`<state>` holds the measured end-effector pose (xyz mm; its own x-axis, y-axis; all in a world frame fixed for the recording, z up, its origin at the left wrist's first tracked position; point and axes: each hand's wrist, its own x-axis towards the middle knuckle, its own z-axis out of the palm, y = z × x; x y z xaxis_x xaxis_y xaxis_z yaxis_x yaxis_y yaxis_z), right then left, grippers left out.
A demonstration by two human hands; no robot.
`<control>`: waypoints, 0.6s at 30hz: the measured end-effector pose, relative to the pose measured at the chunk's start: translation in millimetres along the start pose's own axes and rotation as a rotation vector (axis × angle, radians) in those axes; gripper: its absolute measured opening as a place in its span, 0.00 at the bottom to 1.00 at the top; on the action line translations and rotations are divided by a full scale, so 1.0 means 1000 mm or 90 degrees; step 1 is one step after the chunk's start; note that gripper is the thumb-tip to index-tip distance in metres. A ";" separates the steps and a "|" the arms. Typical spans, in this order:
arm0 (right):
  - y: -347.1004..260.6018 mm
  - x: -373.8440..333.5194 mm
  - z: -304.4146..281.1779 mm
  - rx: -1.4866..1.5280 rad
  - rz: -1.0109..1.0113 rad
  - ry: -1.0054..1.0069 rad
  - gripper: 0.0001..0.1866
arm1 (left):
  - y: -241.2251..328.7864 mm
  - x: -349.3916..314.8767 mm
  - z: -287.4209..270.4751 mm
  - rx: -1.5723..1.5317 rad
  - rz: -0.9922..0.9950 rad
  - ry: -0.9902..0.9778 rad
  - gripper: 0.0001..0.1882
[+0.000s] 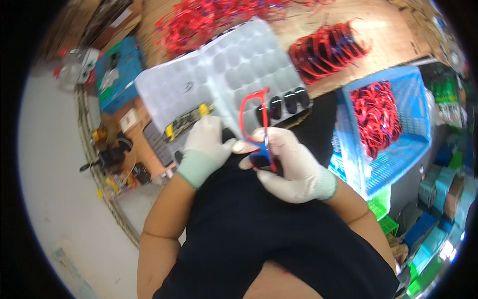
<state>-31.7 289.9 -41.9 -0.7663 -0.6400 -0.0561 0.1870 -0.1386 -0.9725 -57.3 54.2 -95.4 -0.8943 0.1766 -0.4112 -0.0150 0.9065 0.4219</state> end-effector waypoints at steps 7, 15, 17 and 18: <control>-0.012 0.011 -0.007 -0.316 -0.016 0.088 0.18 | 0.022 -0.037 -0.043 -0.974 0.107 -0.041 0.13; -0.017 0.016 0.007 -0.207 -0.044 0.054 0.09 | 0.036 -0.048 -0.039 -1.133 0.064 -0.133 0.18; -0.025 0.016 0.004 -0.232 -0.017 -0.020 0.09 | 0.032 -0.049 -0.040 -1.223 0.076 -0.205 0.16; -0.024 0.016 0.005 -0.208 -0.041 -0.024 0.09 | 0.028 -0.049 -0.038 -1.231 0.096 -0.227 0.15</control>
<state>-44.9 279.0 -18.5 -0.7456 -0.6664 0.0108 -0.0736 0.0662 -0.9951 -30.8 56.0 -33.0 -0.8234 0.4785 -0.3052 -0.5645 -0.6354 0.5268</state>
